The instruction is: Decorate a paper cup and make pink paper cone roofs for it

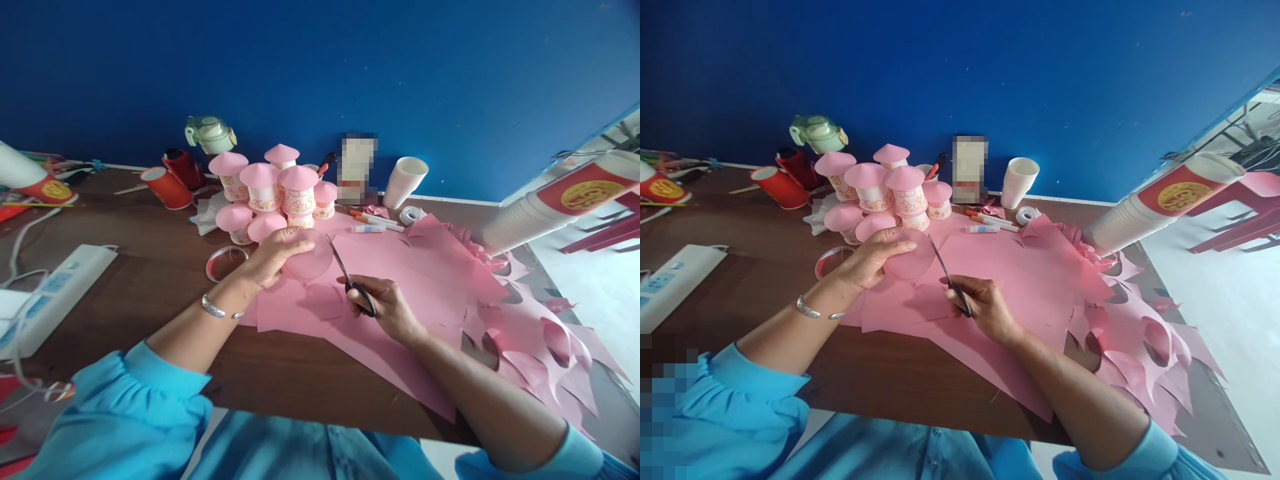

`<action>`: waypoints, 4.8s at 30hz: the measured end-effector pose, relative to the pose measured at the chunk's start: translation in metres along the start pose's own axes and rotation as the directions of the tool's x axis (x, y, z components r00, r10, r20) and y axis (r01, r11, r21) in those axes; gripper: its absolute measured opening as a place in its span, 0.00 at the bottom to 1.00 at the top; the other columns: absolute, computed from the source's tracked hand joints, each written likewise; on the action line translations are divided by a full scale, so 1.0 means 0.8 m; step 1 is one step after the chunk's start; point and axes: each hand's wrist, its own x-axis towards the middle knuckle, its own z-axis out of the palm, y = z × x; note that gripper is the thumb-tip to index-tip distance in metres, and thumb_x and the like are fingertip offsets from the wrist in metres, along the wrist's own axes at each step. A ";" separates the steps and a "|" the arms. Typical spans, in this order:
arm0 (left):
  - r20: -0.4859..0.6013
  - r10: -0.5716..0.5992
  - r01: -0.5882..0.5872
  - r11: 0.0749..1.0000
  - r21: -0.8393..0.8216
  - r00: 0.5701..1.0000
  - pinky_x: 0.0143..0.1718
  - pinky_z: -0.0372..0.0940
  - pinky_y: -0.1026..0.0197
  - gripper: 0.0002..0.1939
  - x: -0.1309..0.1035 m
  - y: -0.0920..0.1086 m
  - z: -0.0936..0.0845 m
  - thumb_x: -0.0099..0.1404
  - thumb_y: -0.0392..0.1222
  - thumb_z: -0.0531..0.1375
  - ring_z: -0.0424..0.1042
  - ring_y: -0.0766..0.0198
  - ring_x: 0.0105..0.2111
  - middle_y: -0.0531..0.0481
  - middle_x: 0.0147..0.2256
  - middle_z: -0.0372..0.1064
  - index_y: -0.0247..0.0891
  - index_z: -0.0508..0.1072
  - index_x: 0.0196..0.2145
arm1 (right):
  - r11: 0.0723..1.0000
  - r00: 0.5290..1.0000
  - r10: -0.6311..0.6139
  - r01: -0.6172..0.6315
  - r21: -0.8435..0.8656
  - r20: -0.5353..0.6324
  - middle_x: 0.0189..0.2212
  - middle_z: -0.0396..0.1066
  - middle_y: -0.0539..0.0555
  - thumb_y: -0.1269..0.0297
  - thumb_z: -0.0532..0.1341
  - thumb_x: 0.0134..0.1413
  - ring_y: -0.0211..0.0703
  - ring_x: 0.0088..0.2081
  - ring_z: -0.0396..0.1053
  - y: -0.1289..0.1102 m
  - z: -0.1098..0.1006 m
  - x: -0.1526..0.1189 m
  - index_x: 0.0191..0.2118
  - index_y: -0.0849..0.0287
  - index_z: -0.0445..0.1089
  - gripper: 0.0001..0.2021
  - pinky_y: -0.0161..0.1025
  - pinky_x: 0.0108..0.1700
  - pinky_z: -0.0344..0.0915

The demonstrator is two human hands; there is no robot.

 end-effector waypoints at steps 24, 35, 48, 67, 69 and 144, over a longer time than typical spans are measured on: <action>0.046 -0.064 0.062 0.997 0.042 0.997 0.39 0.64 0.63 0.17 0.000 0.008 -0.010 0.57 0.50 0.71 0.70 0.62 0.39 0.51 0.39 0.77 0.40 0.80 0.42 | 0.993 0.998 0.046 -0.049 0.107 0.031 0.20 0.66 0.46 0.44 0.69 0.56 0.36 0.23 0.63 0.005 0.002 -0.001 0.45 0.62 0.78 0.24 0.39 0.28 0.63; 0.174 -0.053 -0.002 0.953 0.302 0.983 0.35 0.68 0.60 0.16 -0.017 0.012 0.016 0.59 0.52 0.70 0.73 0.60 0.34 0.48 0.35 0.78 0.36 0.81 0.37 | 0.933 0.989 0.024 0.029 0.358 -0.145 0.35 0.75 0.50 0.53 0.78 0.42 0.40 0.35 0.70 0.014 0.009 0.007 0.46 0.54 0.73 0.26 0.35 0.32 0.63; 0.190 0.025 0.004 0.989 -0.146 0.981 0.39 0.74 0.52 0.33 -0.022 -0.010 0.033 0.63 0.72 0.61 0.79 0.47 0.44 0.41 0.45 0.80 0.39 0.81 0.46 | 0.849 0.943 0.072 0.114 0.516 -0.326 0.26 0.69 0.43 0.62 0.77 0.40 0.34 0.27 0.65 0.015 0.008 0.012 0.37 0.55 0.73 0.17 0.36 0.31 0.61; -0.274 0.111 -0.100 0.994 0.053 0.955 0.23 0.67 0.62 0.17 -0.022 -0.024 0.053 0.60 0.52 0.69 0.67 0.66 0.18 0.54 0.19 0.68 0.37 0.74 0.25 | 0.982 0.981 -0.081 0.109 0.153 -0.178 0.35 0.71 0.51 0.37 0.70 0.52 0.41 0.36 0.68 0.029 0.011 0.004 0.49 0.55 0.69 0.29 0.38 0.37 0.65; -0.276 0.106 -0.091 0.994 0.068 0.955 0.24 0.68 0.62 0.18 -0.022 -0.025 0.052 0.61 0.52 0.68 0.67 0.66 0.18 0.54 0.18 0.68 0.37 0.73 0.25 | 0.992 0.986 -0.105 0.113 0.055 -0.131 0.35 0.72 0.51 0.36 0.68 0.54 0.41 0.35 0.69 0.032 0.013 0.001 0.50 0.55 0.68 0.29 0.39 0.38 0.65; -0.126 0.083 -0.059 0.981 0.184 0.989 0.26 0.68 0.65 0.23 -0.034 -0.008 0.051 0.67 0.50 0.64 0.72 0.65 0.19 0.50 0.17 0.72 0.36 0.73 0.18 | 0.996 0.992 -0.090 0.092 0.017 -0.093 0.26 0.68 0.48 0.34 0.67 0.55 0.40 0.30 0.68 0.018 0.008 -0.004 0.46 0.57 0.72 0.29 0.37 0.34 0.67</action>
